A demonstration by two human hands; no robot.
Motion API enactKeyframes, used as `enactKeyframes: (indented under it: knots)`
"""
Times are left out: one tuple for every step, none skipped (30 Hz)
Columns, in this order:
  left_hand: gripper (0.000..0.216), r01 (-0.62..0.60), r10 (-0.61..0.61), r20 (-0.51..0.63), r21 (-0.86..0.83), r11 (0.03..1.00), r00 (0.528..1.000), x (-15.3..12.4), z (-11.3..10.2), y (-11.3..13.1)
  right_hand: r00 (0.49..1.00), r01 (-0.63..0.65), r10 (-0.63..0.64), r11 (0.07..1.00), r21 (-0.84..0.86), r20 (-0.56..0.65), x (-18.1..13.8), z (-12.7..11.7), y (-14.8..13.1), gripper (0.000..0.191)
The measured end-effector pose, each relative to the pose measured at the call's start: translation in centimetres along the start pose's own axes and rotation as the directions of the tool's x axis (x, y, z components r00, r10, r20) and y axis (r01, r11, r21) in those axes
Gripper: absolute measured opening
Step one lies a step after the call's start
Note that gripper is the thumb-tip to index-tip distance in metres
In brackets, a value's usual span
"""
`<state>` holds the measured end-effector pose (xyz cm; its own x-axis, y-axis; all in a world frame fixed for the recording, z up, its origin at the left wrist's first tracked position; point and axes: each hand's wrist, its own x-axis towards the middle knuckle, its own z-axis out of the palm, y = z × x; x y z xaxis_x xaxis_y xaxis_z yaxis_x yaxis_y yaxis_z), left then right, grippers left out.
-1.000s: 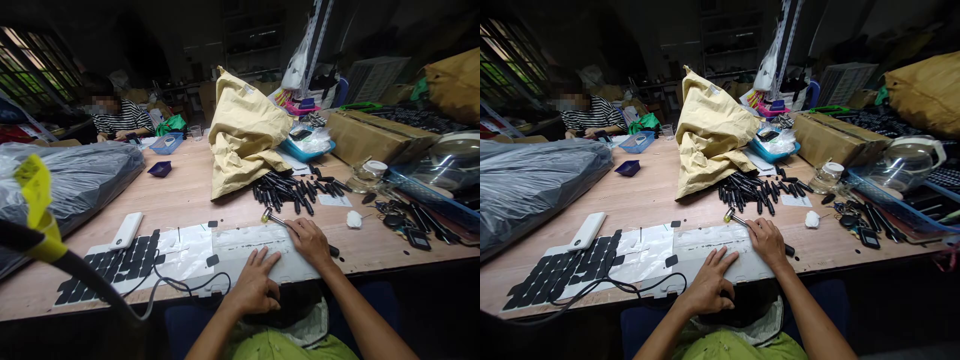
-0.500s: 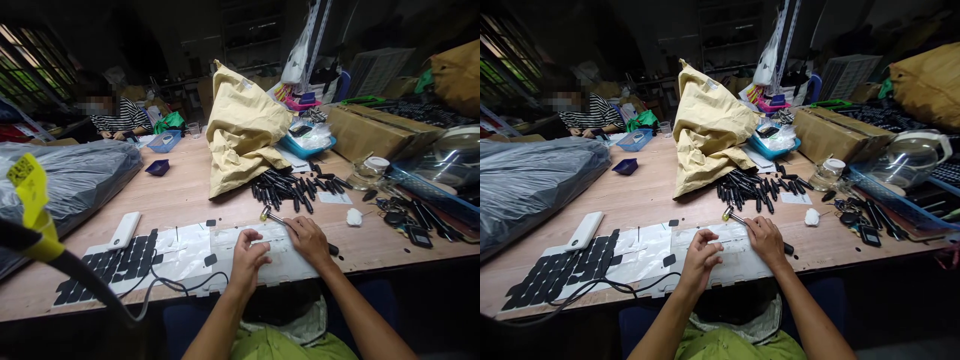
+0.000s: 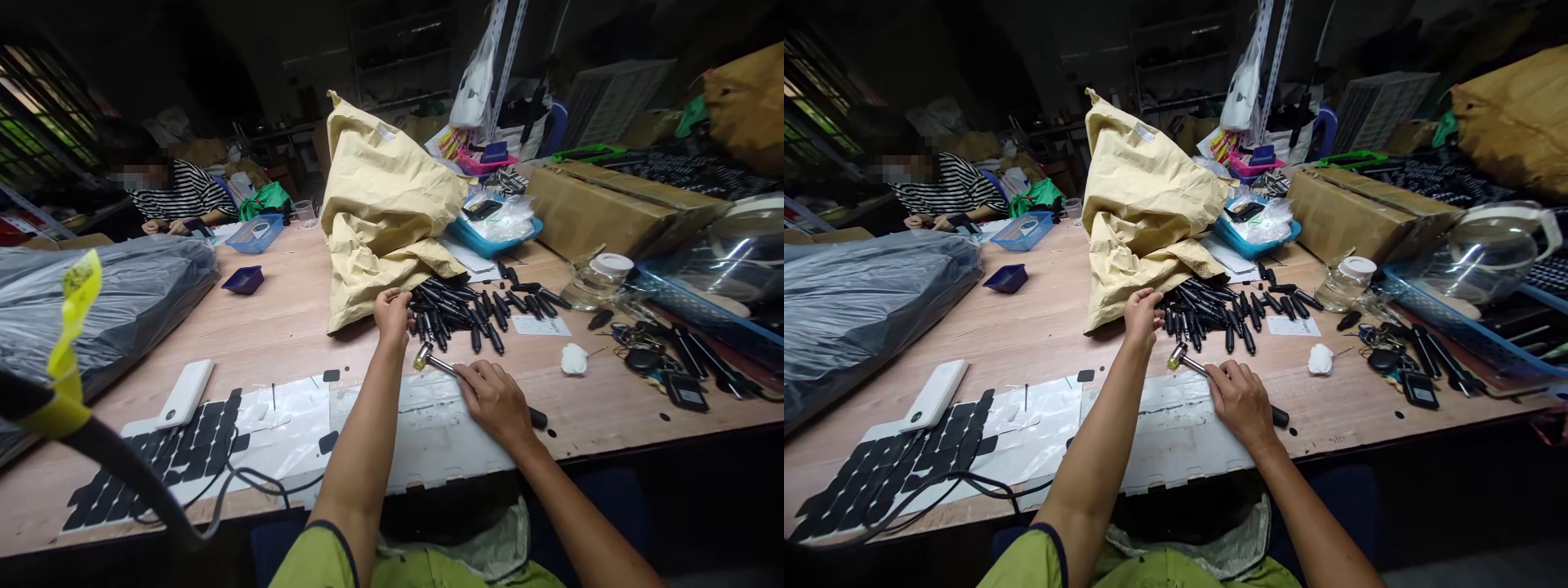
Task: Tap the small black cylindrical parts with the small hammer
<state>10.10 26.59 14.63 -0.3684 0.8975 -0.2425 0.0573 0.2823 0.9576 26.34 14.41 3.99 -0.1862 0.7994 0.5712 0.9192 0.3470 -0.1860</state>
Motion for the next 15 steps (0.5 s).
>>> enactKeyframes:
  knots:
    - [0.022, -0.019, 0.024, -0.028, 0.173, 0.985, 0.999, 0.8, 0.5, 0.0, 1.0, 0.001, -0.001, 1.0, 0.001, 0.002, 0.0, 0.0, -0.1, 0.027]
    - [0.018, -0.028, 0.045, -0.047, 0.308, 0.951, 0.998, 1.5, 0.8, -0.2, 1.0, 0.003, -0.003, 1.0, -0.002, 0.001, 0.0, -0.1, -0.3, 0.027]
    - [0.015, -0.033, 0.061, -0.06, 0.397, 0.917, 0.996, 2.0, 1.0, -0.6, 1.0, 0.007, -0.007, 1.0, -0.007, -0.004, 0.0, -0.1, -0.4, 0.026]
    - [0.013, -0.034, 0.072, -0.067, 0.45, 0.893, 0.995, 2.3, 1.1, -1.0, 1.0, 0.011, -0.011, 1.0, -0.014, -0.01, 0.1, -0.2, -0.5, 0.026]
    - [0.013, -0.036, 0.08, -0.071, 0.483, 0.875, 0.994, 2.5, 1.1, -1.5, 1.0, 0.015, -0.015, 1.0, -0.019, -0.018, 0.1, -0.2, -0.6, 0.026]
    - [0.012, -0.041, 0.091, -0.07, 0.524, 0.851, 0.993, 2.6, 1.0, -1.9, 1.0, 0.018, -0.019, 1.0, -0.022, -0.024, 0.2, -0.3, -0.7, 0.025]
    - [0.012, -0.049, 0.101, -0.062, 0.561, 0.826, 0.993, 2.7, 0.9, -2.4, 0.999, 0.021, -0.022, 0.999, -0.024, -0.029, 0.2, -0.3, -0.8, 0.025]
    - [0.013, -0.06, 0.11, -0.048, 0.594, 0.802, 0.993, 2.7, 0.8, -2.8, 0.999, 0.023, -0.023, 0.999, -0.026, -0.03, 0.3, -0.4, -0.9, 0.025]
    - [0.014, -0.073, 0.117, -0.031, 0.621, 0.781, 0.993, 2.6, 0.6, -3.1, 0.999, 0.024, -0.025, 0.999, -0.028, -0.028, 0.3, -0.4, -1.0, 0.024]
    - [0.014, -0.087, 0.124, -0.013, 0.64, 0.763, 0.992, 2.6, 0.4, -3.4, 0.999, 0.024, -0.025, 0.999, -0.03, -0.025, 0.4, -0.4, -1.0, 0.024]
    - [0.014, -0.103, 0.132, 0.006, 0.66, 0.744, 0.991, 2.5, 0.1, -3.5, 1.0, 0.022, -0.023, 0.999, -0.033, -0.02, 0.4, -0.3, -1.1, 0.023]
    - [0.015, -0.12, 0.142, 0.025, 0.685, 0.718, 0.99, 2.5, -0.2, -3.7, 1.0, 0.018, -0.018, 0.999, -0.034, -0.015, 0.4, -0.3, -1.1, 0.023]
    - [0.015, -0.135, 0.152, 0.041, 0.715, 0.686, 0.987, 2.3, -0.5, -3.7, 1.0, 0.01, -0.011, 0.999, -0.034, -0.009, 0.5, -0.2, -1.0, 0.023]
    - [0.017, -0.145, 0.161, 0.051, 0.746, 0.65, 0.986, 2.2, -0.9, -3.7, 1.0, 0.003, -0.003, 0.999, -0.032, -0.004, 0.5, -0.1, -1.0, 0.023]
    - [0.018, -0.147, 0.168, 0.054, 0.774, 0.616, 0.984, 2.0, -1.3, -3.7, 1.0, -0.005, 0.005, 1.0, -0.028, 0.001, 0.6, 0.0, -0.9, 0.023]
